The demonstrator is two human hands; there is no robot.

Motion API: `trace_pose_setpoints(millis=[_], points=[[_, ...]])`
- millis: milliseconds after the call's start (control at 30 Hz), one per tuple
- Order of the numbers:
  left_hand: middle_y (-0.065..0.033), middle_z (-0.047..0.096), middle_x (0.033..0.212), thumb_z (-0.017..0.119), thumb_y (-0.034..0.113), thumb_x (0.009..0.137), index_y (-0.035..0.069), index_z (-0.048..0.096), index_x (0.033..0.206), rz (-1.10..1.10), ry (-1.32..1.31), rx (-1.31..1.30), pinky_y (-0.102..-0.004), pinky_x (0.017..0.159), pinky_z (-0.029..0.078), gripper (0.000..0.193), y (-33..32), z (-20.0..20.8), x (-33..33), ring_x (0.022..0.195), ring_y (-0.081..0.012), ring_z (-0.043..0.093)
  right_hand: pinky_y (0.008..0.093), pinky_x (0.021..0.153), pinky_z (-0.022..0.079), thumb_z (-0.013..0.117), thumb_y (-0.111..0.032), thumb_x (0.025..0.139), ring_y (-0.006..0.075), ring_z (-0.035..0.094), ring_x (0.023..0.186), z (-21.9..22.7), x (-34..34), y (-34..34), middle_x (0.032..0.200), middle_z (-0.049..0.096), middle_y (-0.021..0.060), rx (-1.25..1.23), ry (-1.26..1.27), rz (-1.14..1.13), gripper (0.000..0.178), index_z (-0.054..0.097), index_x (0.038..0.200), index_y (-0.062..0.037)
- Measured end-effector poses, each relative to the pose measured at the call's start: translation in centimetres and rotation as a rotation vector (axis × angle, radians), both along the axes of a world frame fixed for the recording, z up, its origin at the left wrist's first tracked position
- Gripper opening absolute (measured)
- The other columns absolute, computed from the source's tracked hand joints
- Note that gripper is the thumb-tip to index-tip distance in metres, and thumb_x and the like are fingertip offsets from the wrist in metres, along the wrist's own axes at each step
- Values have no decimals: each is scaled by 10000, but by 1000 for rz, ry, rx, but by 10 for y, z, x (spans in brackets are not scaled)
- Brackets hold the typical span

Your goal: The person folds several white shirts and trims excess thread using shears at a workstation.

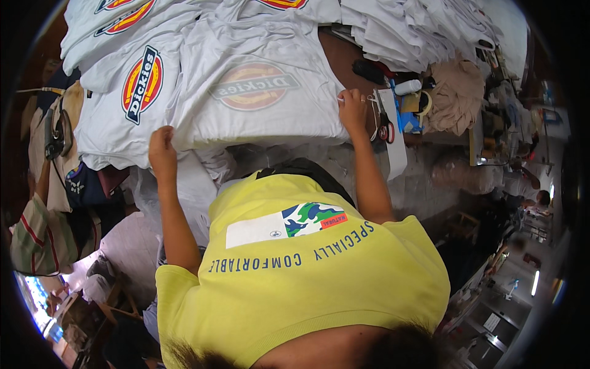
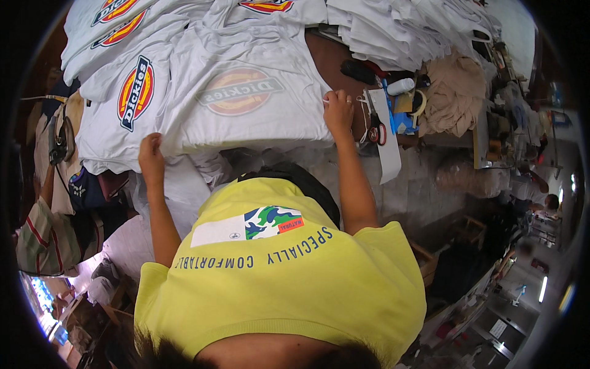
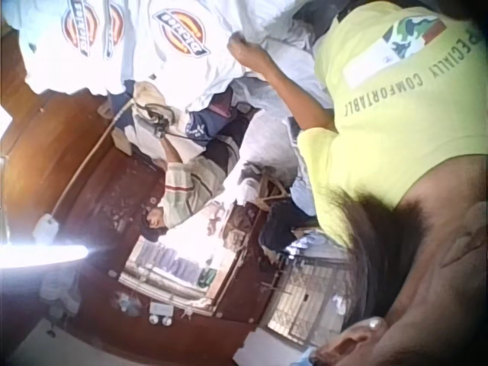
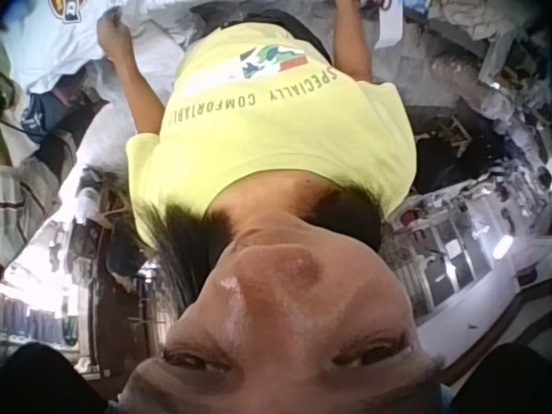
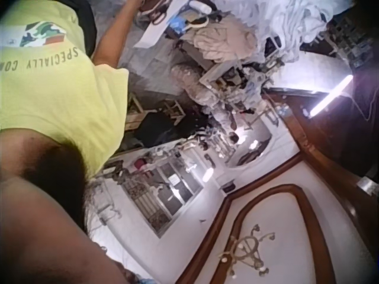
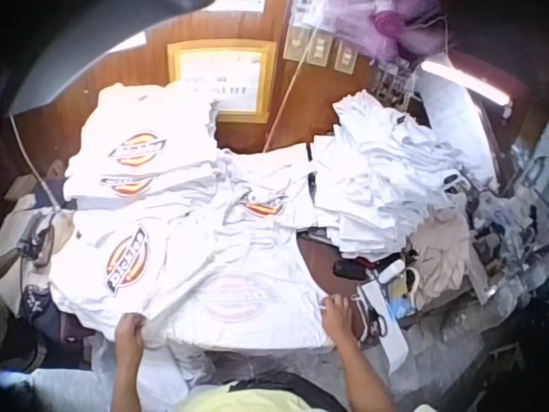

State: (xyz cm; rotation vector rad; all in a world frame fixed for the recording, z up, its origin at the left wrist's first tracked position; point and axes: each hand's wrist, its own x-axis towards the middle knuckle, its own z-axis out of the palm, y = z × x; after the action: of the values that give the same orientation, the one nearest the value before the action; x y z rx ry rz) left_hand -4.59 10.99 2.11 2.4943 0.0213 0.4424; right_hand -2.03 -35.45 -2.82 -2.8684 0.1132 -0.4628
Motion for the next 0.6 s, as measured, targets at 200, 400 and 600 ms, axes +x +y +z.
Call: trace_pose_setpoints(millis=[200,400,600], points=[[-78,581,942,528,-30,833,-21,549,991,49,-345,-579,-218,750,424,159,25,73,-17,839,-113,540,268,570,410,662,-92,730,137,492,608,69,-14,-48,689,526,20,631,-100,95,184,532,854,-51],[-42,544,909,522,44,861,20,459,1082,25,-223,-655,-182,637,393,231,45,101,-16,750,-68,489,185,498,398,605,-50,802,75,517,565,111,-34,-66,702,519,9,1277,-265,-79,127,485,843,-67],[-28,546,913,564,105,851,62,445,1084,-72,-97,-870,-172,586,391,265,38,63,41,739,-54,493,260,552,493,562,-31,824,143,534,589,35,35,-84,742,511,49,1432,-238,-144,147,437,900,-44]])
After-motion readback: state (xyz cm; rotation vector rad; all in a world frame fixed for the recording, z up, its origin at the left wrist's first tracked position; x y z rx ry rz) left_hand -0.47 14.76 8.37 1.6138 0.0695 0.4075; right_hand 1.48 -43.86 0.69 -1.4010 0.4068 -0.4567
